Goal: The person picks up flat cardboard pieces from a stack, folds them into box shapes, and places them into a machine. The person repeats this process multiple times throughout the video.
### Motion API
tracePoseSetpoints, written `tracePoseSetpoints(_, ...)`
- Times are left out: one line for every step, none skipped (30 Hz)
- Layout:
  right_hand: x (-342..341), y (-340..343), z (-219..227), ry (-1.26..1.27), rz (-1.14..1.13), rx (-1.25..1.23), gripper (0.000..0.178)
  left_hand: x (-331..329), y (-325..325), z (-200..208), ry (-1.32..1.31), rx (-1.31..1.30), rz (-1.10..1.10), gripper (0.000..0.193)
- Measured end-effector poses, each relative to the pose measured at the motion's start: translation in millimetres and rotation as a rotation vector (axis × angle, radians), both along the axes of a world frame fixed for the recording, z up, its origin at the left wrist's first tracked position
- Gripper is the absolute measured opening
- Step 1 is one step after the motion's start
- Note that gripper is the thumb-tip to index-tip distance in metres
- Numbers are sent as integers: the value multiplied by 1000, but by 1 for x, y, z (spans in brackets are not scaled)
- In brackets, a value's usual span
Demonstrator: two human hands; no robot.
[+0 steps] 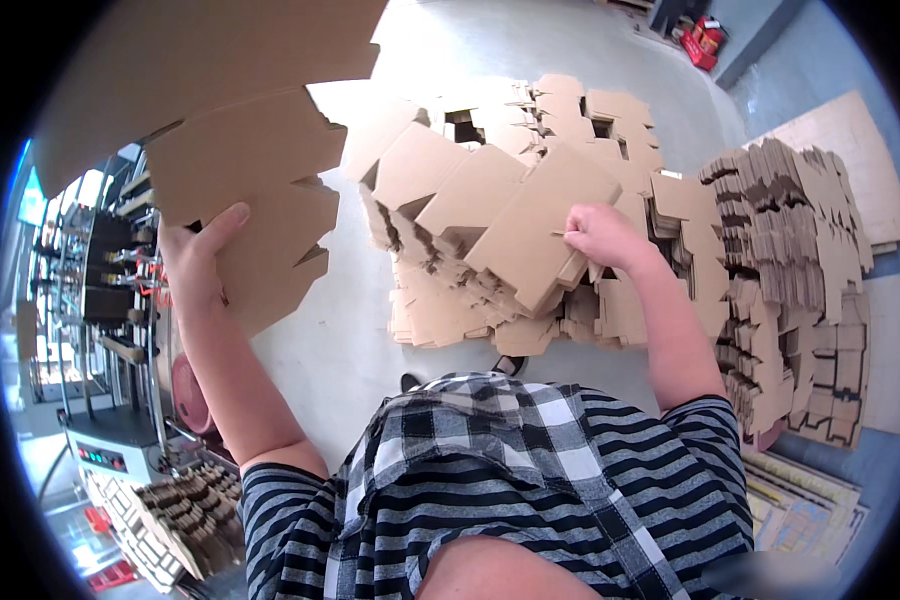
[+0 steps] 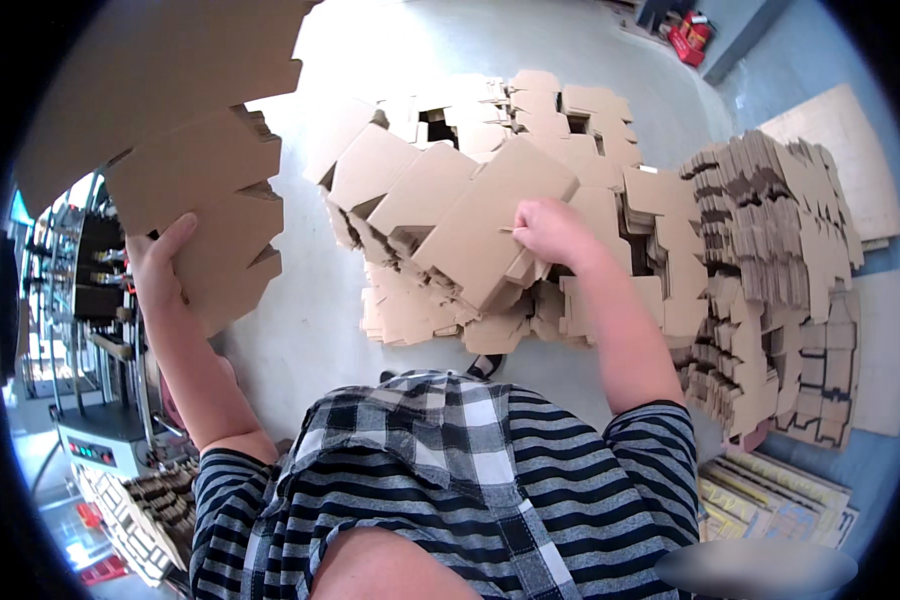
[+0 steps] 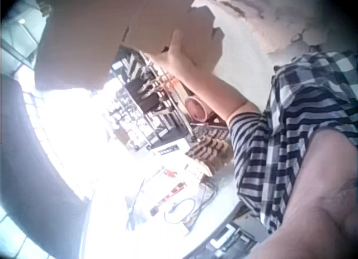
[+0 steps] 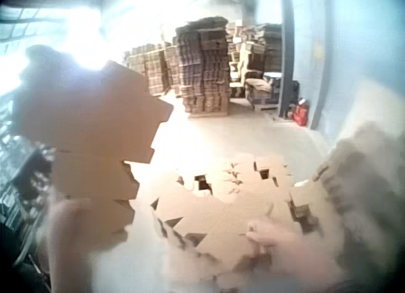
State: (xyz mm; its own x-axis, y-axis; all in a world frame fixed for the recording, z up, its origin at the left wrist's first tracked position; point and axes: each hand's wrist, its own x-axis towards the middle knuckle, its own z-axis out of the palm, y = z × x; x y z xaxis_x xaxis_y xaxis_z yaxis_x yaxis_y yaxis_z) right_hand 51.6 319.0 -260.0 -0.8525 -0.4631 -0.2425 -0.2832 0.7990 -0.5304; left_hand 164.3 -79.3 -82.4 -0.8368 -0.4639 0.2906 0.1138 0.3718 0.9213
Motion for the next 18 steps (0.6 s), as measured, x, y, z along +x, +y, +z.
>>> tracePoseSetpoints(-3, 3, -1, -60, -27, -41, 13, 11, -13, -6, 37, 37, 30, 59)
tracePoseSetpoints(-4, 2, 0, -66, -58, -39, 14, 24, -24, -9, 73, 73, 60, 61)
tracePoseSetpoints(-3, 3, 3, -70, -102, -29, 14, 34, -27, -15, 115, 165, 79, 68)
tracePoseSetpoints(-1, 2, 6, -76, -141, -27, 15, 47, -40, -19, 114, 174, 105, 68)
tracePoseSetpoints(-2, 1, 5, -1, -117, 22, 17, 61, -60, -24, 113, 184, 130, 68)
tracePoseSetpoints(-1, -2, 6, 57, -88, 68, 18, 72, -71, -26, 114, 193, 147, 69)
tracePoseSetpoints(0, -5, 8, 115, -58, 113, 18, 83, -79, -29, 112, 221, 186, 69)
tracePoseSetpoints(0, -9, 10, 172, -26, 158, 18, 95, -85, -28, 110, 249, 227, 70)
tracePoseSetpoints(0, -10, 7, 171, -33, 194, 18, 107, -92, -29, 108, 278, 261, 71)
tracePoseSetpoints(-4, -13, 4, 170, -30, 226, 18, 125, -111, -34, 95, 256, 257, 70)
tracePoseSetpoints(-7, -15, 2, 170, -23, 257, 18, 144, -140, -43, 84, 232, 256, 70)
tracePoseSetpoints(-10, -21, 8, 16, -39, 267, 18, 166, -163, -51, 76, 211, 274, 70)
tracePoseSetpoints(-15, -29, 14, -137, -50, 279, 18, 186, -183, -57, 97, 234, 219, 68)
tracePoseSetpoints(-19, -6, -23, 244, 27, -4, 23, 201, -194, -59, 35, 277, 248, 69)
tracePoseSetpoints(-18, -11, -19, 314, 32, -129, 20, 217, -199, -63, -27, 321, 324, 69)
tracePoseSetpoints(-6, -38, -2, -93, -357, -343, 20, 237, -213, -70, -21, 286, 358, 68)
tracePoseSetpoints(10, -69, 25, -313, -457, -624, 22, 256, -228, -78, -23, 251, 394, 67)
tracePoseSetpoints(15, -81, 24, -350, -335, -894, 20, 276, -250, -93, 24, 190, 416, 65)
